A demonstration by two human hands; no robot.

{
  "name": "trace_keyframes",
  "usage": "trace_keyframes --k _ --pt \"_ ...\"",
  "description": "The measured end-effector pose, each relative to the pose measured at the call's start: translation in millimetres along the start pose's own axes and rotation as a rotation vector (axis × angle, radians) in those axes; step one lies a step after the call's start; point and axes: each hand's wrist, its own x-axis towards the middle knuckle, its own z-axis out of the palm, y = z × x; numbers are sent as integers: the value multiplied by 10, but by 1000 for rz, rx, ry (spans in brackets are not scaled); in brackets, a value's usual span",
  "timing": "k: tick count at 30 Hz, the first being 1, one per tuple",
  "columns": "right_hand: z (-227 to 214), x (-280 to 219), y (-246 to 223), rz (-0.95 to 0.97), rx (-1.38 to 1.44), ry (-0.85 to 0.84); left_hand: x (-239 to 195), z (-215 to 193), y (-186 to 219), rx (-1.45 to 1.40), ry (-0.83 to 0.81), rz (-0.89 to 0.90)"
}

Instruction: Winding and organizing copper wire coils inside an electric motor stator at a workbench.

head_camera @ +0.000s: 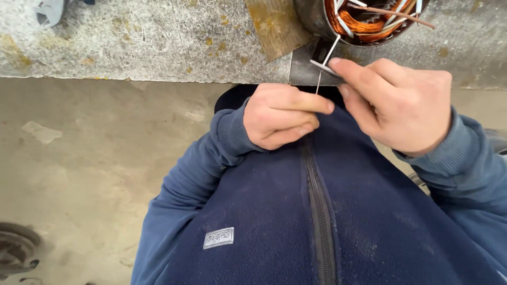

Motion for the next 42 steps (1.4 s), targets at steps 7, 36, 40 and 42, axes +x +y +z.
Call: trace_keyframes --k 7,36,40,42 --pt "-71 86 -86 -172 -308 -152 134 57 98 486 -131 33" --pt "-192 152 -280 -147 -621 -226 239 321 178 1071 -493 157" --pt "-205 47 -125 -130 -422 -180 243 65 324 923 -444 118" --pt "-134 -115 110 -113 86 -87 221 -30 329 621 -249 26"
